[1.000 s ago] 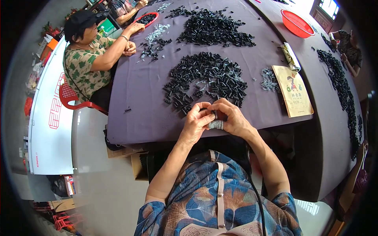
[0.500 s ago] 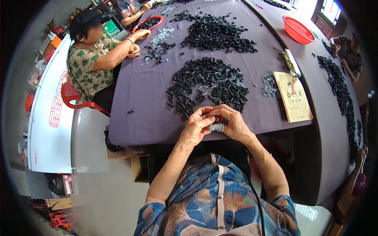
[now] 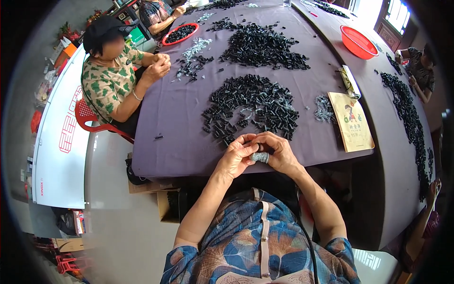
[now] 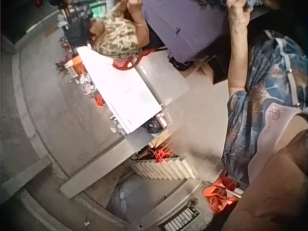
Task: Manually assembling small black plastic components by snapping them together at a workshop table.
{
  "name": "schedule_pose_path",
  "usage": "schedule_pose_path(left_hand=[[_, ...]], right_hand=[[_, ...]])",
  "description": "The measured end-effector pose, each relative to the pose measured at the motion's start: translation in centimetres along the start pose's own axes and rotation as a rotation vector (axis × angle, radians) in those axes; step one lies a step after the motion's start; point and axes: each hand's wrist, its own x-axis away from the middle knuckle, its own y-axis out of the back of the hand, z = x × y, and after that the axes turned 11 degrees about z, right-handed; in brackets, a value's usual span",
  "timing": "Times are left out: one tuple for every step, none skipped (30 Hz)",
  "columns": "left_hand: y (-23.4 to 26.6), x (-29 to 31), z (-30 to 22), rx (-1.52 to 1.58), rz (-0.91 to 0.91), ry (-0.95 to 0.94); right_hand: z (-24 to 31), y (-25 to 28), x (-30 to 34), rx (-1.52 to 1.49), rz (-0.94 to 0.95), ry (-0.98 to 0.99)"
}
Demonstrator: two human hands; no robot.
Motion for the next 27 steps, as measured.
schedule_pose_path(left_hand=[[0.1, 0.0, 0.1, -0.001, -0.001, -0.004], [0.1, -0.1, 0.0, -0.003, -0.003, -0.009], [0.2, -0.1, 0.0, -0.004, -0.002, -0.011], [0.1, 0.0, 0.0, -0.001, 0.007, -0.007], [0.1, 0.0, 0.0, 0.002, 0.016, -0.003], [0.1, 0.0, -0.1, 0.001, 0.017, -0.004], [0.0, 0.1, -0.1, 0.008, 0.014, 0.002], [-0.1, 0.1, -0.2, 0.015, 0.011, 0.008], [-0.2, 0.1, -0.1, 0.014, 0.011, 0.008], [-0.4, 0.0, -0.1, 0.010, -0.022, 0.000], [-0.5, 0.0, -0.1, 0.005, -0.055, -0.009], [-0.4, -0.1, -0.1, 0.005, -0.054, -0.009], [-0.2, -0.1, -0.1, 0.006, -0.039, -0.003], [-0.1, -0.1, -0.1, 0.007, -0.024, 0.003], [0.0, -0.1, -0.1, 0.007, -0.024, 0.003], [0.0, -0.1, -0.1, 0.008, -0.022, 0.005], [0.0, -0.1, -0.1, 0.009, -0.020, 0.008], [0.0, -0.1, -0.1, 0.009, -0.020, 0.008], [0.0, -0.1, -0.2, 0.018, -0.025, 0.016], [-0.1, -0.2, -0.2, 0.028, -0.030, 0.022], [-0.1, -0.2, -0.2, 0.027, -0.030, 0.022], [0.0, -0.1, -0.3, 0.024, -0.024, 0.026], [0.1, -0.1, -0.3, 0.021, -0.018, 0.030], [0.2, -0.1, -0.2, 0.022, -0.018, 0.031], [0.3, -0.1, -0.2, 0.025, -0.005, 0.033], [0.5, -0.1, -0.2, 0.029, 0.008, 0.034], [0.6, -0.1, -0.1, 0.029, 0.008, 0.035]], right_hand=[[-0.1, -0.1, 0.0, -0.016, -0.008, 0.002], [-0.1, -0.2, 0.0, -0.032, -0.016, 0.004], [-0.1, -0.1, 0.0, -0.032, -0.016, 0.006], [-0.2, 0.0, 0.0, -0.035, 0.004, -0.012], [-0.2, 0.1, 0.1, -0.038, 0.023, -0.031], [-0.2, 0.1, 0.1, -0.038, 0.023, -0.030], [-0.2, 0.2, 0.1, -0.040, 0.037, -0.051], [-0.2, 0.2, 0.1, -0.043, 0.050, -0.074], [-0.2, 0.2, 0.1, -0.043, 0.050, -0.073], [-0.3, 0.1, 0.1, -0.049, 0.044, -0.073], [-0.3, 0.1, 0.1, -0.055, 0.038, -0.073], [-0.4, 0.1, 0.1, -0.054, 0.037, -0.073], [-0.5, 0.0, 0.1, -0.060, 0.029, -0.061], [-0.6, 0.0, 0.1, -0.066, 0.022, -0.050], [-0.7, -0.1, 0.1, -0.065, 0.022, -0.049], [-0.7, -0.1, 0.1, -0.070, 0.020, -0.054], [-0.7, -0.2, 0.1, -0.074, 0.018, -0.059], [-0.8, -0.2, 0.1, -0.074, 0.018, -0.059], [-0.8, -0.3, 0.1, -0.071, 0.009, -0.060], [-0.8, -0.3, 0.1, -0.069, 0.000, -0.061], [-0.8, -0.4, 0.1, -0.069, 0.000, -0.061], [-0.7, -0.4, 0.0, -0.073, 0.000, -0.076], [-0.7, -0.4, 0.0, -0.077, 0.000, -0.093], [-0.7, -0.5, 0.1, -0.078, -0.001, -0.094], [-0.7, -0.5, 0.1, -0.077, -0.005, -0.088], [-0.8, -0.6, 0.1, -0.076, -0.010, -0.081], [-0.8, -0.6, 0.1, -0.076, -0.010, -0.082]])
